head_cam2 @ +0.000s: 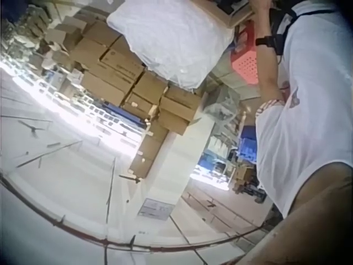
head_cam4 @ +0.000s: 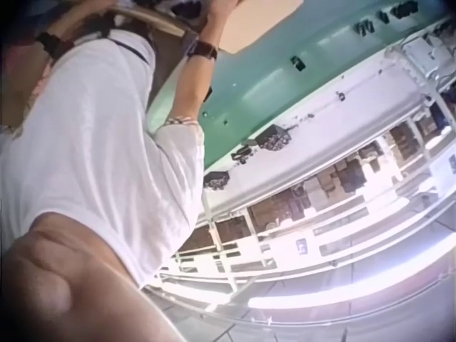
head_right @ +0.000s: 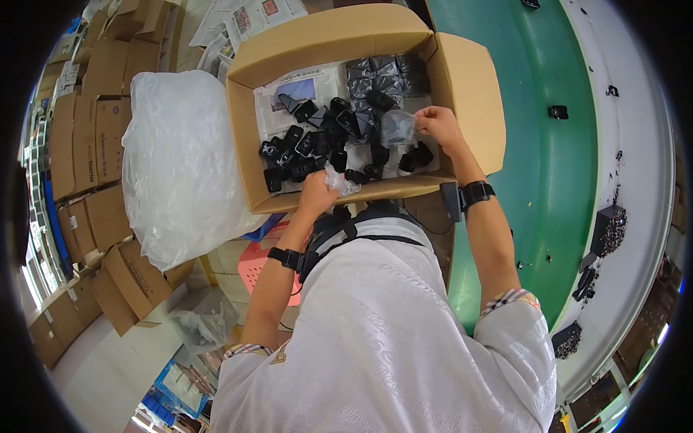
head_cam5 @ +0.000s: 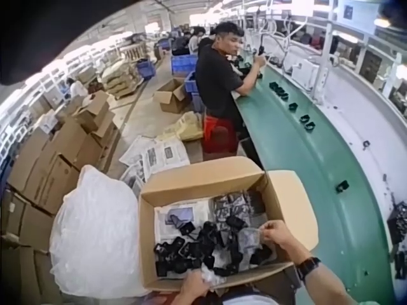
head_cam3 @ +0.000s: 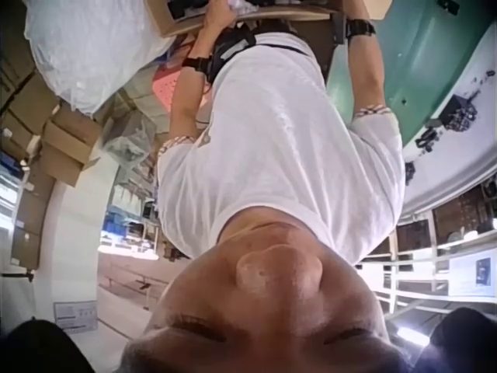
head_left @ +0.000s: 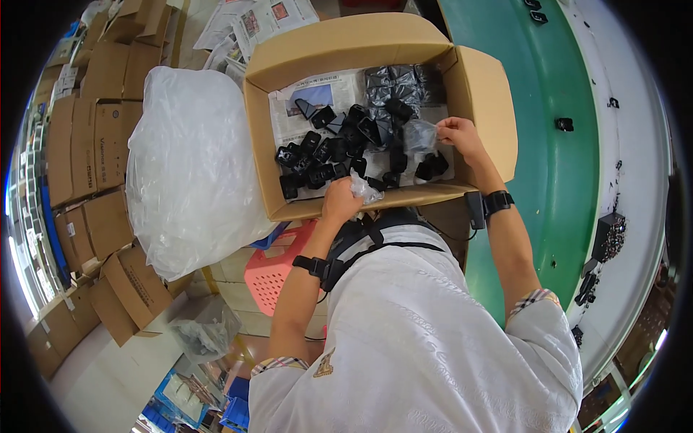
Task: The person inserts a circuit board into a plastic housing, snaps on a cover, and places the assembly on the table before retrieving components from a box to repeat the process and pack finished units.
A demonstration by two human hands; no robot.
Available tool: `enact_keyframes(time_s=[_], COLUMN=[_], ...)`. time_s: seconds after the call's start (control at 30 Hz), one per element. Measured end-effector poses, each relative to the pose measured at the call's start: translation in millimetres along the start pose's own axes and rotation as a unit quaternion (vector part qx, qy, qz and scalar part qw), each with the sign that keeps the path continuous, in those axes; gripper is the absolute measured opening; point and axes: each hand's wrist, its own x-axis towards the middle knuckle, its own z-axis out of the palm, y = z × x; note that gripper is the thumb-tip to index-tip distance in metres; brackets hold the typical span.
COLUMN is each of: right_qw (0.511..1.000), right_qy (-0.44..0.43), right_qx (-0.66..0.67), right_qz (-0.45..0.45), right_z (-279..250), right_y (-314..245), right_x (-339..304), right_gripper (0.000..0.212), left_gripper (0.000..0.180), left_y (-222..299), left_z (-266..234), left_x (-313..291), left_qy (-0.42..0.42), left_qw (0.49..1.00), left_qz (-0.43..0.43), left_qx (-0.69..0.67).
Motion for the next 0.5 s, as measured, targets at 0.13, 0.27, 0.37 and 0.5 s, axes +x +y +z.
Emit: enact_keyframes(time_s=[0.13, 0.27, 0.37, 0.5], right_qw=[1.0, 0.998, 0.937, 0.898], right_qy=[-0.017, 0.035, 0.067, 0.146], right_qx=[0.003, -0.053, -0.344, -0.411], right_qz=[-0.002, -0.019, -0.004, -0.066], right_z=[6.1, 12.7, -4.5, 11.8], right_y=[4.5, 17.2, 37.7, 35.6], right_x=[-4.3, -5.7, 2.1, -2.8], right_gripper=[0.012, 0.018, 0.023, 0.038], left_gripper=[0.024, 0.024, 0.024, 0.026], left_y=[4.0, -2.3, 4.1, 0.0], left_z=[2.3, 1.2, 0.9, 2.7], left_x=[2.1, 2.9, 3.5, 1.5], left_qy=[0.005, 0.009, 0.004, 0.012], left_qw=[1.0, 0.999, 1.0, 1.0], left_qz=[0.003, -0.032, -0.016, -0.024], left_qx=[0.015, 0.001, -0.017, 0.007])
